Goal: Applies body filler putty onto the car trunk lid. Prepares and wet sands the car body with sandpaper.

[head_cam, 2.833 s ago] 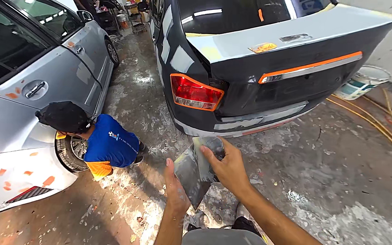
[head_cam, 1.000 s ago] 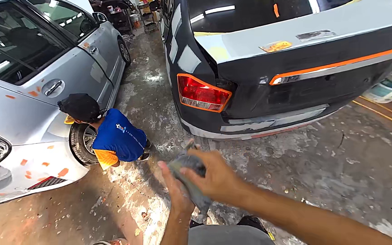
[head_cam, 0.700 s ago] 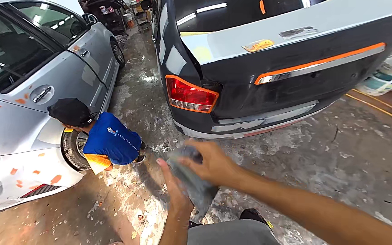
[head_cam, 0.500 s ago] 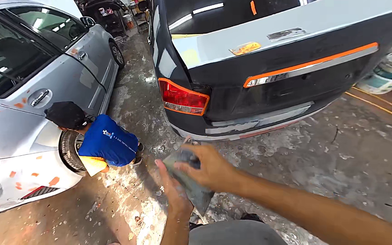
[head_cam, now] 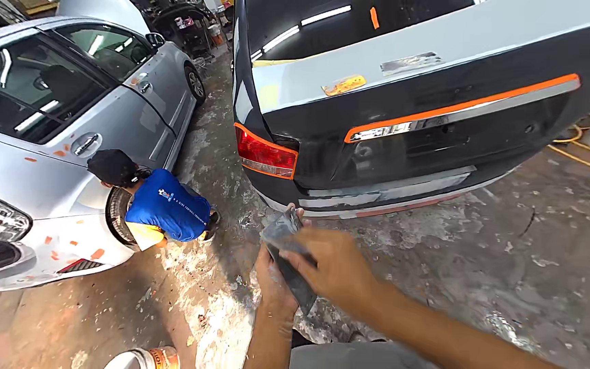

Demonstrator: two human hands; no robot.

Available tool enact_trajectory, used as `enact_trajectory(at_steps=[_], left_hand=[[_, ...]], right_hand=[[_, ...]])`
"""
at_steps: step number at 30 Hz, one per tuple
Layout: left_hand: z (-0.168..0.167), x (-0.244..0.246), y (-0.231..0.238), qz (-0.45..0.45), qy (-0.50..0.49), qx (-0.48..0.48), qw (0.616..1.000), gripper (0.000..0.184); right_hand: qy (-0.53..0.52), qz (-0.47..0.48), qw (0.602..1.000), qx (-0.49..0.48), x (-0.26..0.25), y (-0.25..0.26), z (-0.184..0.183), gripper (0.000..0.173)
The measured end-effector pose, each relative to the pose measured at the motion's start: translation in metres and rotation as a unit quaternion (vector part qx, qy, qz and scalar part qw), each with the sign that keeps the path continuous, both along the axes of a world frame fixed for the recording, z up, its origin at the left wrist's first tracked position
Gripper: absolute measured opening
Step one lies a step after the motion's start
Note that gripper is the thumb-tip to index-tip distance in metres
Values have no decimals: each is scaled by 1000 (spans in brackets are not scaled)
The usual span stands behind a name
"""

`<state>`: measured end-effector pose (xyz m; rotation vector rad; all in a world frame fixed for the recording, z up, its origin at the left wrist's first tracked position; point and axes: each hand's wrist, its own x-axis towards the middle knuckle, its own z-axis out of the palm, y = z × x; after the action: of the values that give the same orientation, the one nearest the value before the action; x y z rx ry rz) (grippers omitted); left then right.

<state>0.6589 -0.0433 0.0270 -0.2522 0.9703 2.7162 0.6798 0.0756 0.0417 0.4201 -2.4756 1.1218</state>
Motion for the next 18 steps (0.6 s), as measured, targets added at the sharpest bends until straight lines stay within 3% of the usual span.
enact_trajectory(at_steps=[2,4,7,11,15,18], left_hand=[[-2,9,13,12,-39,-40,998,62],[-4,18,24,14,-43,-66,997,63],[4,24,34,17,-53,-104,993,58],[-2,28,29,-19,-40,-66,997,59],[5,35,39,3,-40,-112,993,59],[1,35,27,-5,-22,-95,995,61]], right_hand=[[112,-48,990,69,19,-5,-10,24],[155,-82,981,84,23,-5,-16,23],[159,-109,980,57,20,-5,-18,21],[162,-113,979,41,39,-7,-22,22],[151,-162,975,28,22,-5,-20,21],[142,-143,979,19,42,-10,-20,21]])
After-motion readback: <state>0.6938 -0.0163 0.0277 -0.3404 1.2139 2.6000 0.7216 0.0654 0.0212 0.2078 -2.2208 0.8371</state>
